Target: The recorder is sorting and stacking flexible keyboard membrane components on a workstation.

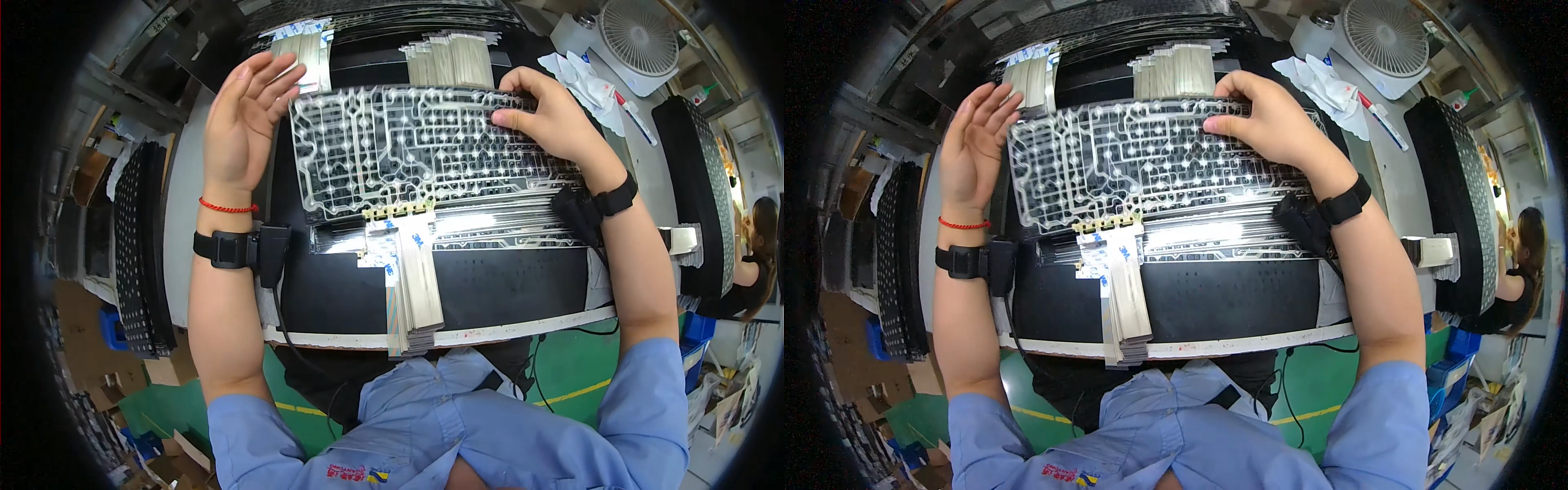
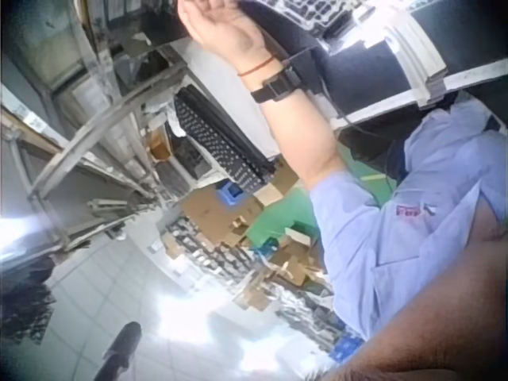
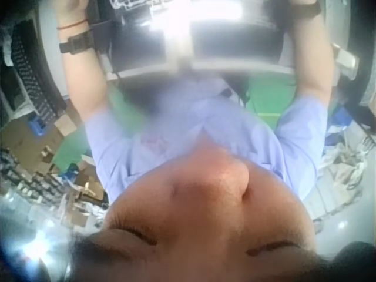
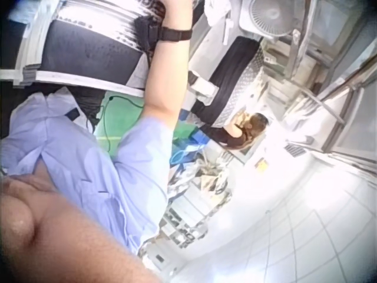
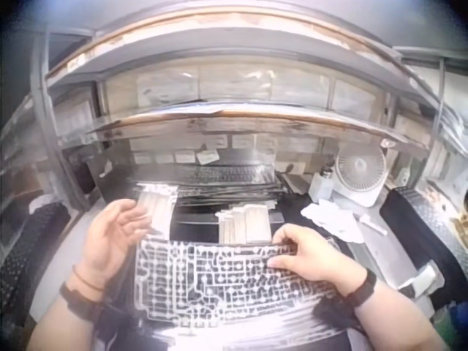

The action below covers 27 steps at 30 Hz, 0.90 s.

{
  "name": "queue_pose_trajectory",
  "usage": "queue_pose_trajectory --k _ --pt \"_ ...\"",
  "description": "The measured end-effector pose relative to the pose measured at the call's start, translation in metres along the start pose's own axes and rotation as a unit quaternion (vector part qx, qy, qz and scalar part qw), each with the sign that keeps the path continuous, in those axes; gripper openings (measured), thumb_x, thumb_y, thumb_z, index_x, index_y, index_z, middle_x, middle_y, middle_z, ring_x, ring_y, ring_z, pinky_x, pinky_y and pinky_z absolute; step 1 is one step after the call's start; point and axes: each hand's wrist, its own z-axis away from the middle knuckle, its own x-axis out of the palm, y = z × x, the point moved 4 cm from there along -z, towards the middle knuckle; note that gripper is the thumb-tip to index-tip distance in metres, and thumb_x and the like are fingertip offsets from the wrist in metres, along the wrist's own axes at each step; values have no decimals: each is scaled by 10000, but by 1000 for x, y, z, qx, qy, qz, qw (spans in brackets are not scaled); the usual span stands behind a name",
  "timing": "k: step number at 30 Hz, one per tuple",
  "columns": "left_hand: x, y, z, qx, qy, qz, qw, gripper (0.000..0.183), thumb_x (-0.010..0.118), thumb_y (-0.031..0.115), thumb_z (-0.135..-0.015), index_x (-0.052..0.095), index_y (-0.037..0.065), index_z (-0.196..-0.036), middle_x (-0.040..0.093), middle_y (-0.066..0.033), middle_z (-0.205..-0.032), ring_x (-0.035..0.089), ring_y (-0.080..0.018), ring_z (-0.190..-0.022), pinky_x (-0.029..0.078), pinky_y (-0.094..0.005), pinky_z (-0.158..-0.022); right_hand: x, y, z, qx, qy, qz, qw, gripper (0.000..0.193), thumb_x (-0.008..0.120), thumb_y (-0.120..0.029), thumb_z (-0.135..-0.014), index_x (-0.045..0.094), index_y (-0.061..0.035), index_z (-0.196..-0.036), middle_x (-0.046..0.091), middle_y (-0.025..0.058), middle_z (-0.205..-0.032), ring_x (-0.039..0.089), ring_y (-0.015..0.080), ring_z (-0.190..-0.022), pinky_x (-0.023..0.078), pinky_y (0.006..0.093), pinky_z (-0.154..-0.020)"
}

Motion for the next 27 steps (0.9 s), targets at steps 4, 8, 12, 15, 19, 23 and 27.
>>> queue_pose_trajectory --k 4,8,12,15,19,23,27 --pt "38 -16 12 -155 -184 182 953 530 344 296 -1026 387 -65 -1411 400 -262 -1478 429 -301 -1365 360 -418 -1134 -2 9 -2 18 0 -58 998 311 792 -174 -815 616 -7 -1009 640 33 -915 563 124 -849 474 281 -802" --pt "47 -16 17 -105 -186 34 976 505 445 101 -969 353 -85 -1429 364 -251 -1509 469 -285 -1334 407 -382 -1108 1 9 -3 -9 13 -32 999 410 799 -279 -802 650 0 -1063 664 73 -949 606 174 -888 482 303 -835" --pt "38 -26 15 -132 -132 3 982 427 493 104 -1004 428 -44 -1399 596 -172 -1301 625 -197 -1129 504 -314 -994 -4 3 -2 -51 44 106 992 549 807 -412 -764 681 7 -1095 679 126 -990 641 254 -932 490 334 -858" --pt "38 -29 13 -151 -118 21 981 432 532 111 -997 441 -33 -1394 635 -133 -1227 648 -162 -1062 525 -295 -944 -5 8 -4 -34 32 90 995 556 822 -426 -740 690 5 -1066 677 132 -1008 641 262 -938 497 340 -840" --pt "34 -24 17 -135 -100 30 985 424 533 70 -986 440 -54 -1381 644 -129 -1204 648 -150 -1050 514 -291 -951 -4 11 -3 -18 34 74 997 527 835 -402 -733 691 1 -1041 681 125 -996 643 231 -908 504 327 -816" --pt "29 -30 15 -141 -89 -15 986 431 534 61 -977 437 -51 -1381 655 -126 -1182 655 -145 -1026 529 -289 -924 -9 22 -4 12 24 35 999 511 835 -395 -742 690 -3 -1036 680 111 -981 646 194 -876 509 306 -782" --pt "26 -29 15 -165 -64 10 984 441 542 61 -976 431 -47 -1389 663 -118 -1169 664 -138 -998 549 -274 -872 -7 18 -4 1 28 59 998 546 821 -434 -751 689 -6 -1064 676 122 -1014 647 222 -927 508 323 -825"
